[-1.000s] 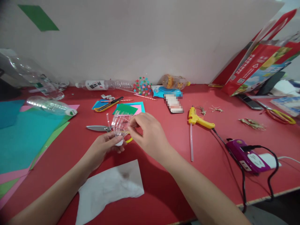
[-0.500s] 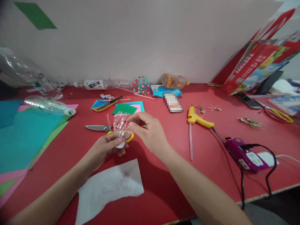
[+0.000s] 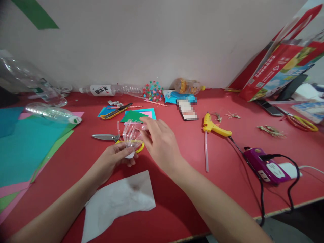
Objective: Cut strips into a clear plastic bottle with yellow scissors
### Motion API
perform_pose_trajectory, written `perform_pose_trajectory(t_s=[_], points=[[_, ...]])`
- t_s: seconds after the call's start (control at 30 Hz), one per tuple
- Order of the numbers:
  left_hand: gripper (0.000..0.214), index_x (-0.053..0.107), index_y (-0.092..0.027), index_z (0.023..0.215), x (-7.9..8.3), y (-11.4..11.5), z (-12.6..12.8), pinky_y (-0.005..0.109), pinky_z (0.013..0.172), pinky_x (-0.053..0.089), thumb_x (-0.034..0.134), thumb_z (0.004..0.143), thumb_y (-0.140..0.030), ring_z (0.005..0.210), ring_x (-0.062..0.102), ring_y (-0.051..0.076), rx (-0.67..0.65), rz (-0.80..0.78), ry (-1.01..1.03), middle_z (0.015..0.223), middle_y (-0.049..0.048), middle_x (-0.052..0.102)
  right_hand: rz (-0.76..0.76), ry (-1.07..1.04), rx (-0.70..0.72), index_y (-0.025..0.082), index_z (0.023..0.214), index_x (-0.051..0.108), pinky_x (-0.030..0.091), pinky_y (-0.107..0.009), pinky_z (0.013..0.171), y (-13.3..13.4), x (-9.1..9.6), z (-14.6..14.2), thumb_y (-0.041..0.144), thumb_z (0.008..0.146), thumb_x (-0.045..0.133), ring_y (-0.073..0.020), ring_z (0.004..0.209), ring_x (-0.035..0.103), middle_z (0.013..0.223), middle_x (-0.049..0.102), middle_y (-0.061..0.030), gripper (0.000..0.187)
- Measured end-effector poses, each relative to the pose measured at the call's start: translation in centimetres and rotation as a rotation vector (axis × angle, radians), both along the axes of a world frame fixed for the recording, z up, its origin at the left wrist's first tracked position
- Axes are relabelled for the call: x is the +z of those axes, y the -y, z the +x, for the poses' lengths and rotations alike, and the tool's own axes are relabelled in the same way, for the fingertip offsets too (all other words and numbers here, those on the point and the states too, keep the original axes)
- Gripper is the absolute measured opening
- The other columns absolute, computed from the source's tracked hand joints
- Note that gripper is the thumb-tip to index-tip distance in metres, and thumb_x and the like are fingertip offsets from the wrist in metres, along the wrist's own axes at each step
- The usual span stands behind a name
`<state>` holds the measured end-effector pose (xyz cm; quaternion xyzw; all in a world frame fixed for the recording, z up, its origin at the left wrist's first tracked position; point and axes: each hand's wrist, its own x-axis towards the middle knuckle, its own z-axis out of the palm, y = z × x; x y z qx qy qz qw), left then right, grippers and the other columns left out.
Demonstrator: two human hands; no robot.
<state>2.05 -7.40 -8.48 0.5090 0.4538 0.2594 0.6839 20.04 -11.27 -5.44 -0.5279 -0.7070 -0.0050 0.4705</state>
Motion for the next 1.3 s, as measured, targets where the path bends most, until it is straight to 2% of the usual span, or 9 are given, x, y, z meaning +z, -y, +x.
perform_pose_trajectory(t_s=[0.13, 0.23, 0.47, 0.63, 0.8, 0.87, 0.97, 1.1, 1.3], points=[[0.030, 0.065, -0.014, 0.094, 0.3, 0.3, 0.0, 0.025, 0.055, 0.048, 0.071, 0.076, -0.038, 0.057, 0.062, 0.013, -0.013, -0.049, 0.040, 0.073, 0.0034, 0.069, -0.137, -0.317, 0.046, 0.023, 0.111, 0.056, 0.048, -0.027, 0.071, 0.1, 0.4, -0.3, 0.010, 0.087, 0.059, -0.0148, 0.074, 0.061, 0.082, 0.065, 0.0029, 0.028], [0.028, 0.064, -0.015, 0.093, 0.3, 0.5, 0.0, 0.025, 0.055, 0.048, 0.070, 0.077, -0.038, 0.058, 0.063, 0.013, -0.041, -0.079, 0.084, 0.074, 0.0035, 0.069, -0.213, -0.483, 0.083, 0.023, 0.109, 0.056, 0.048, -0.025, 0.067, 0.0, 0.5, -0.4, 0.010, 0.085, 0.060, -0.0137, 0.073, 0.061, 0.083, 0.065, 0.0036, 0.027], [0.031, 0.066, -0.014, 0.098, 0.3, 0.5, -0.1, 0.026, 0.063, 0.052, 0.071, 0.077, -0.036, 0.064, 0.066, 0.015, -0.037, -0.147, 0.156, 0.079, 0.0068, 0.073, -0.163, -0.521, 0.106, 0.024, 0.106, 0.056, 0.050, -0.027, 0.075, 0.2, 0.6, -0.5, 0.010, 0.086, 0.056, -0.0141, 0.080, 0.061, 0.086, 0.062, 0.0020, 0.023], [0.031, 0.068, -0.014, 0.099, 0.4, 0.3, -0.2, 0.027, 0.063, 0.053, 0.072, 0.075, -0.034, 0.065, 0.068, 0.016, -0.001, -0.157, 0.197, 0.078, 0.0075, 0.073, -0.270, -0.664, 0.324, 0.025, 0.109, 0.054, 0.055, -0.032, 0.077, 0.5, 0.5, -0.9, 0.011, 0.087, 0.052, -0.0162, 0.085, 0.064, 0.093, 0.059, -0.0007, 0.026], [0.030, 0.069, -0.013, 0.096, 0.0, 0.2, -0.2, 0.026, 0.062, 0.053, 0.072, 0.075, -0.035, 0.064, 0.067, 0.016, 0.005, -0.153, 0.220, 0.077, 0.0073, 0.073, -0.357, -0.771, 0.394, 0.025, 0.105, 0.056, 0.056, -0.034, 0.077, 0.2, 0.4, -1.0, 0.010, 0.083, 0.056, -0.0167, 0.084, 0.065, 0.094, 0.059, -0.0006, 0.026], [0.029, 0.070, -0.014, 0.097, 0.0, 0.2, -0.3, 0.025, 0.062, 0.053, 0.071, 0.077, -0.035, 0.065, 0.067, 0.015, 0.000, -0.148, 0.222, 0.077, 0.0072, 0.073, -0.350, -0.705, 0.381, 0.023, 0.095, 0.060, 0.055, -0.032, 0.077, 0.2, 0.5, -1.0, 0.009, 0.082, 0.056, -0.0166, 0.086, 0.065, 0.098, 0.059, -0.0021, 0.020], [0.027, 0.069, -0.014, 0.099, 0.2, 0.2, -0.3, 0.025, 0.063, 0.052, 0.069, 0.080, -0.034, 0.066, 0.067, 0.015, -0.008, -0.147, 0.224, 0.079, 0.0069, 0.073, -0.261, -0.454, 0.274, 0.021, 0.082, 0.065, 0.053, -0.032, 0.079, 0.2, 0.6, -1.1, 0.007, 0.083, 0.057, -0.0180, 0.093, 0.061, 0.099, 0.058, -0.0041, 0.016], [0.021, 0.070, -0.015, 0.092, 0.4, 0.3, -0.4, 0.025, 0.063, 0.052, 0.066, 0.082, -0.032, 0.066, 0.066, 0.015, -0.025, -0.149, 0.254, 0.076, 0.0052, 0.070, -0.134, -0.143, 0.189, 0.021, 0.080, 0.065, 0.049, -0.035, 0.081, 0.3, 0.2, -1.3, 0.011, 0.086, 0.059, -0.0200, 0.093, 0.057, 0.092, 0.055, -0.0043, 0.012], [0.021, 0.071, -0.015, 0.090, 0.2, 0.3, -0.4, 0.025, 0.064, 0.053, 0.064, 0.083, -0.033, 0.067, 0.065, 0.015, -0.027, -0.126, 0.259, 0.076, 0.0044, 0.070, -0.108, -0.019, 0.178, 0.020, 0.080, 0.061, 0.047, -0.035, 0.077, 0.2, -0.5, -1.7, 0.011, 0.086, 0.057, -0.0217, 0.088, 0.055, 0.089, 0.055, -0.0056, 0.011]])
